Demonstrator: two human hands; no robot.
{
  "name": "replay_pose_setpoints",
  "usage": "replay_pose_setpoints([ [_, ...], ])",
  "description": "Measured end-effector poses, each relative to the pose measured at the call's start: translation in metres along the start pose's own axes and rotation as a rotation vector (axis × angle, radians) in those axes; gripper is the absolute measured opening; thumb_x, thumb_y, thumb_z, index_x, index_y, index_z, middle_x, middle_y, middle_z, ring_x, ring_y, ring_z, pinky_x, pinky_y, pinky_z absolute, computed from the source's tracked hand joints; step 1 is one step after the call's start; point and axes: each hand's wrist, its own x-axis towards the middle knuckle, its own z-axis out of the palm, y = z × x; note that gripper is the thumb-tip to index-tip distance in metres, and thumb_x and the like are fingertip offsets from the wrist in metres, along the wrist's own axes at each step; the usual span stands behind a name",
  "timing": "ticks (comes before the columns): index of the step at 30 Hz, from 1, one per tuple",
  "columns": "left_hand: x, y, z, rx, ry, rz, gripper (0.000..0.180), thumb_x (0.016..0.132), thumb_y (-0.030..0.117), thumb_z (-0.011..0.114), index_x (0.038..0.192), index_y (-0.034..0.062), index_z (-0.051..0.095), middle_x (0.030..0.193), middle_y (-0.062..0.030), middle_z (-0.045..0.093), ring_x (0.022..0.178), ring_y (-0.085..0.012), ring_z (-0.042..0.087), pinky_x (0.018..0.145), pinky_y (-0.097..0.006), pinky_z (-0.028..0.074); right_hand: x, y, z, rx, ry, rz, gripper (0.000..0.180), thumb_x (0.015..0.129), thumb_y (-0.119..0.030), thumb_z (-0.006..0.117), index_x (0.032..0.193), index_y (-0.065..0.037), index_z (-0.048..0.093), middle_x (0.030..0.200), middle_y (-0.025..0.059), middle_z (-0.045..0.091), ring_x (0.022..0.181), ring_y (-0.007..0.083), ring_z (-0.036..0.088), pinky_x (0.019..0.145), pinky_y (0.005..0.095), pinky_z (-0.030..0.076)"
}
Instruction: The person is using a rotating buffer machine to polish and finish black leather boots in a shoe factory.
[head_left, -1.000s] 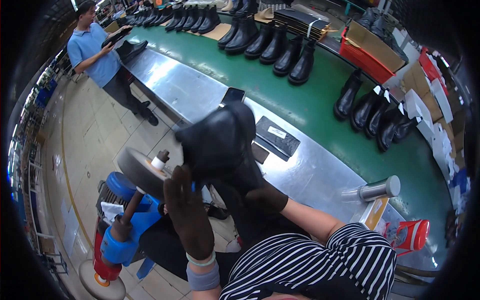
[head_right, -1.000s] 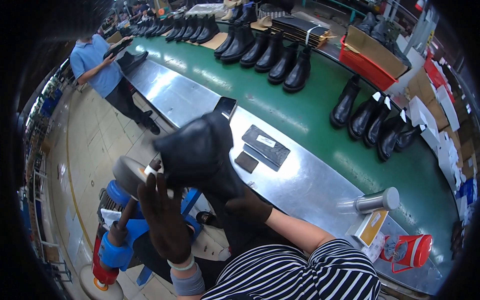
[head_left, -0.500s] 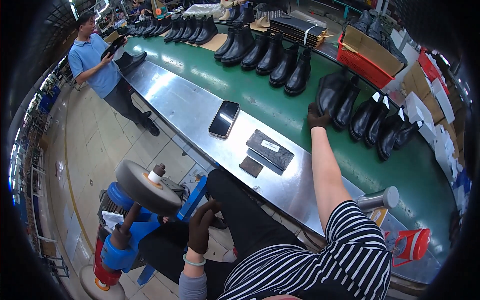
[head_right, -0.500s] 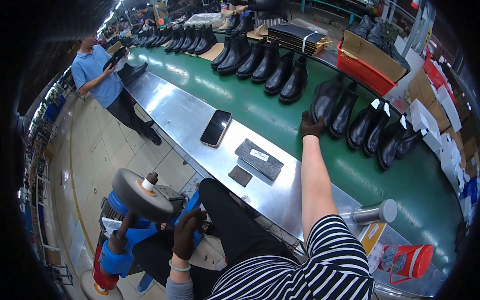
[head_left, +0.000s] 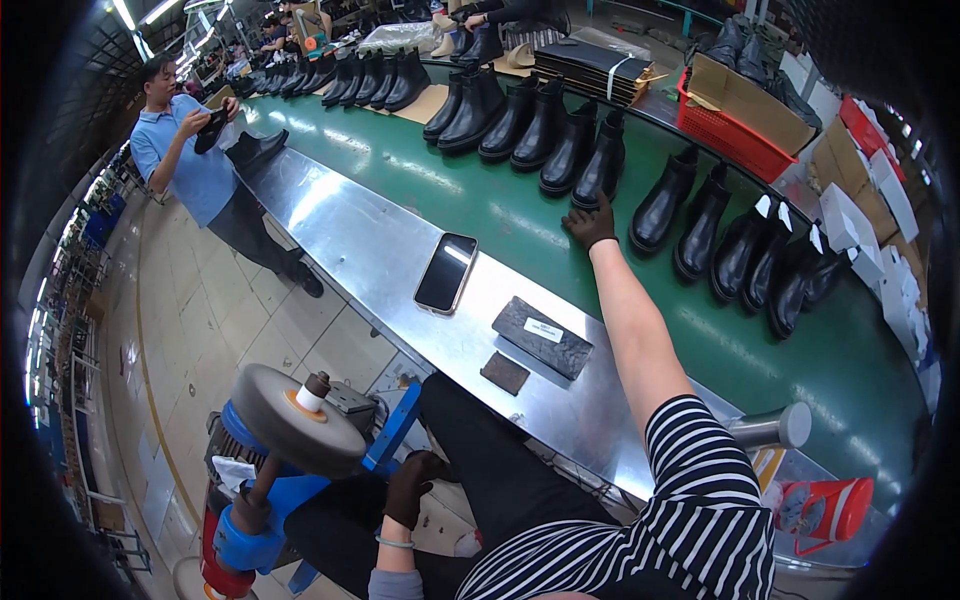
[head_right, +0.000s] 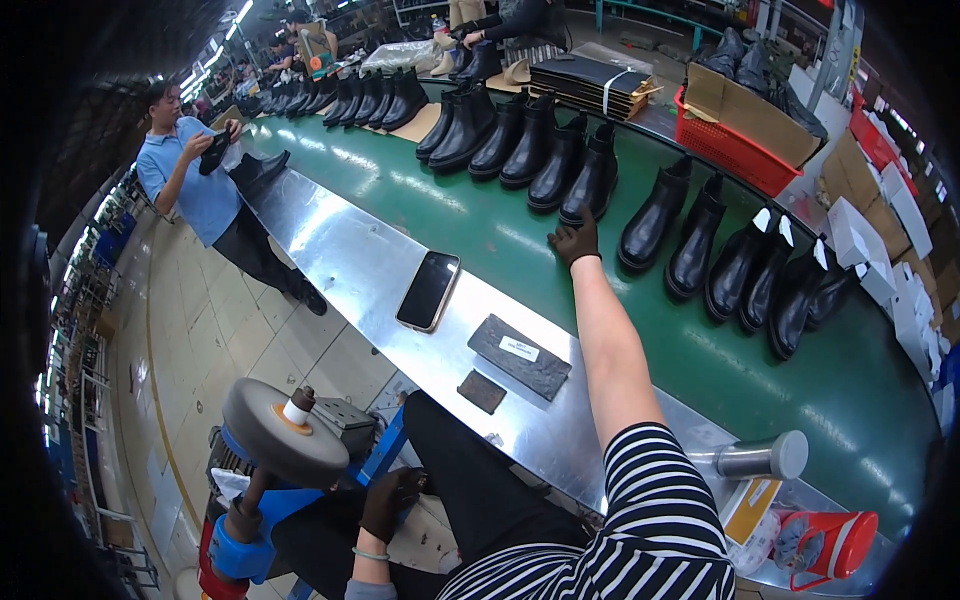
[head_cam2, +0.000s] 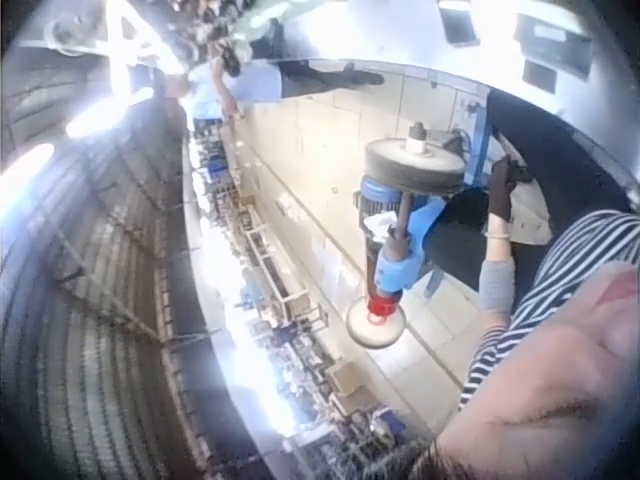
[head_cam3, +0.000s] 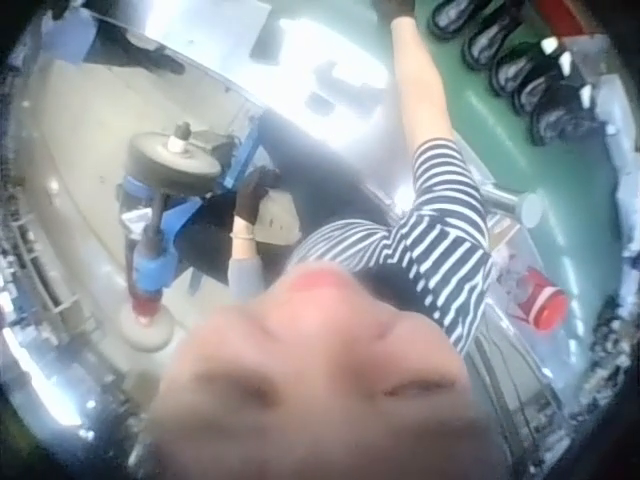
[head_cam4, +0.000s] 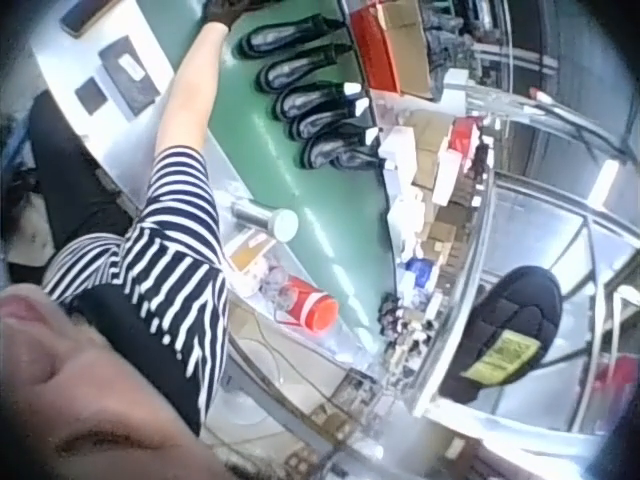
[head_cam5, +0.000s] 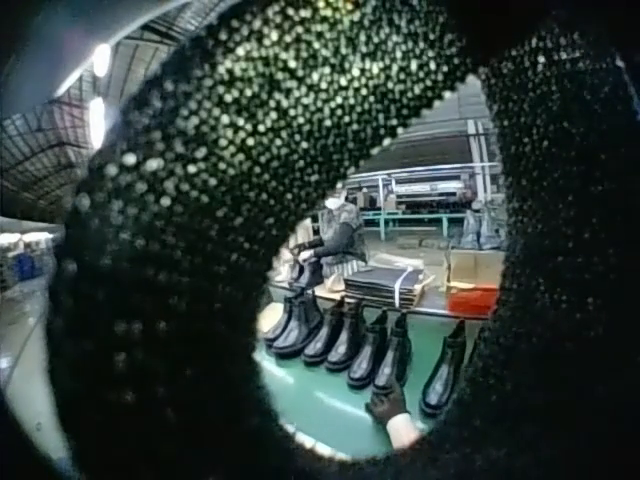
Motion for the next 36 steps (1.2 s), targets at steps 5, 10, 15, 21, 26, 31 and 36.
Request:
replay_pose_setpoints([
  [5,0.005,0.000,-0.001,0.042,-0.004,-0.024,0.041,0.094,0.034,0.043,0.124,0.0077,0.052,0.112,-0.0053,0.061,0.103,-0.0168,0.059,0.084,-0.031,0.043,0.052,-0.018,0.017,-0.108,0.186,0.001,0.087,0.062,-0.053,0.076,0.129,-0.013,0.039,0.124,0.0136,0.041,0.109,0.0323,0.041,0.098,0.0490,0.033],
  [10,0.009,0.005,0.001,0.019,-0.043,-0.059,0.046,0.092,0.042,0.043,0.125,0.0105,0.052,0.114,-0.0051,0.061,0.104,-0.0175,0.058,0.086,-0.033,0.041,0.061,-0.074,-0.001,-0.153,0.203,-0.171,0.064,0.066,-0.047,0.076,0.114,-0.014,0.051,0.105,0.0096,0.053,0.092,0.0285,0.048,0.087,0.0479,0.042],
  [15,0.001,0.017,0.001,0.076,-0.033,-0.003,0.043,0.094,0.035,0.042,0.124,0.0051,0.052,0.111,-0.0058,0.062,0.101,-0.0158,0.060,0.084,-0.029,0.043,-0.017,-0.086,-0.002,-0.345,-0.078,-0.289,0.043,0.074,-0.015,0.073,0.113,-0.010,0.055,0.110,0.0126,0.055,0.100,0.0279,0.056,0.081,0.0484,0.052],
  [21,0.001,0.026,-0.020,0.293,-0.077,0.340,0.037,0.095,0.013,0.044,0.130,-0.0004,0.043,0.117,-0.0118,0.059,0.107,-0.0208,0.059,0.091,-0.032,0.044,-0.208,-0.068,0.052,-0.990,-0.438,-0.499,0.036,0.075,-0.018,0.068,0.106,-0.005,0.056,0.089,0.0059,0.061,0.077,0.0167,0.062,0.058,0.0318,0.053],
  [26,0.005,0.022,-0.016,0.242,0.020,0.624,0.040,0.098,0.017,0.039,0.133,-0.0008,0.039,0.125,-0.0148,0.054,0.110,-0.0220,0.056,0.095,-0.032,0.042,-0.285,0.007,0.098,-1.327,-0.868,-0.276,0.043,0.075,-0.028,0.073,0.109,-0.005,0.060,0.083,0.0016,0.064,0.068,0.0104,0.060,0.053,0.0235,0.048],
  [31,0.020,-0.022,-0.003,-0.482,-0.090,0.539,0.044,0.100,0.023,0.034,0.138,0.0029,0.033,0.132,-0.0164,0.046,0.117,-0.0247,0.051,0.102,-0.036,0.039,-0.316,0.225,0.008,-1.871,-0.970,0.086,0.068,0.076,-0.051,0.070,0.121,-0.003,0.055,0.113,0.0152,0.061,0.106,0.0271,0.057,0.092,0.0354,0.044],
  [36,0.040,-0.072,-0.032,-1.142,-0.163,0.094,0.044,0.101,0.027,0.035,0.137,0.0021,0.034,0.130,-0.0144,0.046,0.117,-0.0235,0.050,0.099,-0.035,0.043,-0.305,0.338,-0.092,-1.507,-1.257,0.219,0.047,0.091,-0.040,0.054,0.127,-0.010,0.048,0.130,0.0170,0.049,0.121,0.0276,0.047,0.099,0.0332,0.039],
])
